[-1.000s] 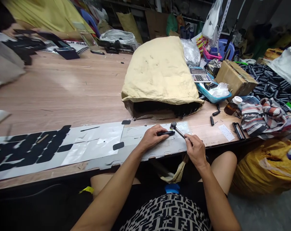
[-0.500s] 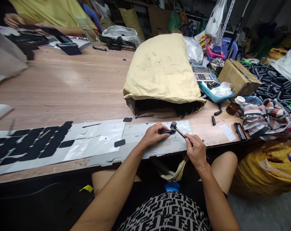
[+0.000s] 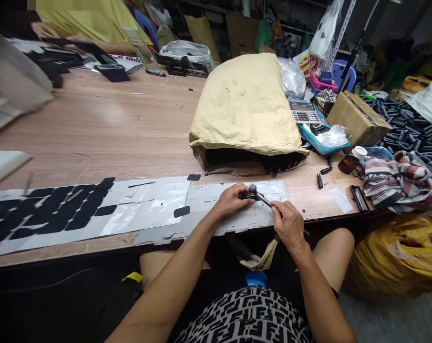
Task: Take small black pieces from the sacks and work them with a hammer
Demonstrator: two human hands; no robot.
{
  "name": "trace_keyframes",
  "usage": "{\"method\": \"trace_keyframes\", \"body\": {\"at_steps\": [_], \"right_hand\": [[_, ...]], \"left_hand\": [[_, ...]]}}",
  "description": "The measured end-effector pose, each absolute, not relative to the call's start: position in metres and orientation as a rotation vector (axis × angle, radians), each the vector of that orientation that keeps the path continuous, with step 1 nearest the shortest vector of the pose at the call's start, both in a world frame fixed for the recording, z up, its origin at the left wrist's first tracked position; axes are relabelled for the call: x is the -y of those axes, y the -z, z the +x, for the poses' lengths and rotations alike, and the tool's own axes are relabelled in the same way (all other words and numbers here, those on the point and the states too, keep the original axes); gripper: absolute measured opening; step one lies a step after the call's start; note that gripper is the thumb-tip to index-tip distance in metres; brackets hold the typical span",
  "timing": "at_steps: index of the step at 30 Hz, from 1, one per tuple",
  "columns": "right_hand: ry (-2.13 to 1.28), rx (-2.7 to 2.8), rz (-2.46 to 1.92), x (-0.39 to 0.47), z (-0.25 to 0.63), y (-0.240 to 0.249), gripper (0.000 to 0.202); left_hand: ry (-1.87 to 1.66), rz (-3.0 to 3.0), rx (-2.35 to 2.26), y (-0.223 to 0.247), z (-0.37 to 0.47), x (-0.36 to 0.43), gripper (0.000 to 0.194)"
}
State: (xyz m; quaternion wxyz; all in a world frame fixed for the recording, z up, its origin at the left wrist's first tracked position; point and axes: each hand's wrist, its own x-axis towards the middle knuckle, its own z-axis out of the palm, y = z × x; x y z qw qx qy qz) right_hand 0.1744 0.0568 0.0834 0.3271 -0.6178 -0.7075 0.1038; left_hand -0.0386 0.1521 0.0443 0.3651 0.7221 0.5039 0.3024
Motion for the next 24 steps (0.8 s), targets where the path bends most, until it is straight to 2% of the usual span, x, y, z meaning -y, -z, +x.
{"method": "trace_keyframes", "body": {"at_steps": [10, 14, 20, 24], "right_hand": [[0.105, 1.932, -1.763, -0.109, 0.189, -0.060, 0.021], [0.130, 1.960, -1.786, -0.119, 0.187, -0.053, 0.021], [0.160, 1.992, -1.807, -0.116, 0.187, -0.051, 0.021], [0.145, 1.991, -1.819, -0.115, 0.186, -0.050, 0.022]], "left_hand": [[-0.798, 1.903, -1.286, -0.039, -0.040, -0.153, 0.018], [-0.796, 1.954, -1.232, -0.039, -0.042, -0.153, 0.017], [-0.782, 2.045, -1.186, -0.043, -0.044, -0.152, 0.027], [-0.720, 2.092, -1.058, -0.051, -0.050, -0.123, 0.018]]}}
